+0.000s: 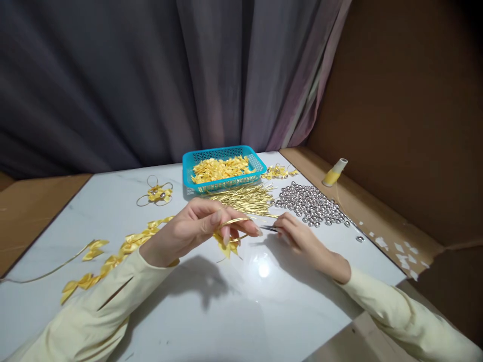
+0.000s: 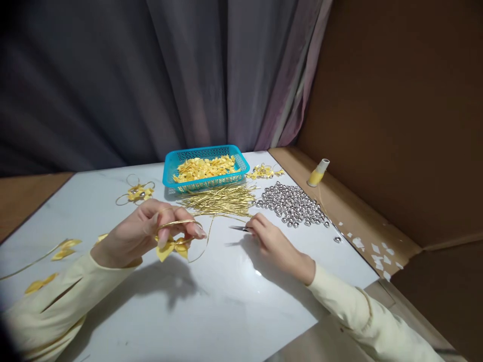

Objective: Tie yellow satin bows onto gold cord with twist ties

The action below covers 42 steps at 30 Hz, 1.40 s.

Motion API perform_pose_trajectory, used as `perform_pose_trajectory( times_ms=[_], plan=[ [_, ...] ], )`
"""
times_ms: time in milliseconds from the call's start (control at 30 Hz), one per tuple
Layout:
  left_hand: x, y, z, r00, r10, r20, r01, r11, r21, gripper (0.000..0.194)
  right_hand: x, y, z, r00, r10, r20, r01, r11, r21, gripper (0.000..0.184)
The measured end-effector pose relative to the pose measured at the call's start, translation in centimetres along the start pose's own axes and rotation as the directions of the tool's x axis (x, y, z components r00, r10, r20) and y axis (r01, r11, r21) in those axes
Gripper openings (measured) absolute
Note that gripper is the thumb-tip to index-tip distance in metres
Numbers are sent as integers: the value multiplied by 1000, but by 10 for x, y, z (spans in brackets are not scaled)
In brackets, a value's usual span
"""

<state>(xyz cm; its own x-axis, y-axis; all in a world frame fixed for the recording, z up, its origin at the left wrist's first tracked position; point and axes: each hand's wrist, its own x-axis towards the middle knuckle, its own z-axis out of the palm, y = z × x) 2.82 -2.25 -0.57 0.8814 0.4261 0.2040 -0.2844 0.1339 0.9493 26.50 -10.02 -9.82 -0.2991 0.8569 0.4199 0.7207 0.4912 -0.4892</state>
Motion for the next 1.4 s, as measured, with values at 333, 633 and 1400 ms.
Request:
perform_pose_trajectory(
  times_ms=[333,633,1400],
  plan=[
    [1,-3,-1,999,26,-25,-24,996,81,26,-4,-90,-87,968,238,-84,-198,923,330,15],
    [-4,-4,-5,1000,-10,-1,10,991,135,21,23,-108,-81,959,270,87,-283,894,348,17],
    [5,1,-1,994,-60,90,28,946,323,25,39,-105,-70,956,216,197,-265,927,265,16]
  ],
)
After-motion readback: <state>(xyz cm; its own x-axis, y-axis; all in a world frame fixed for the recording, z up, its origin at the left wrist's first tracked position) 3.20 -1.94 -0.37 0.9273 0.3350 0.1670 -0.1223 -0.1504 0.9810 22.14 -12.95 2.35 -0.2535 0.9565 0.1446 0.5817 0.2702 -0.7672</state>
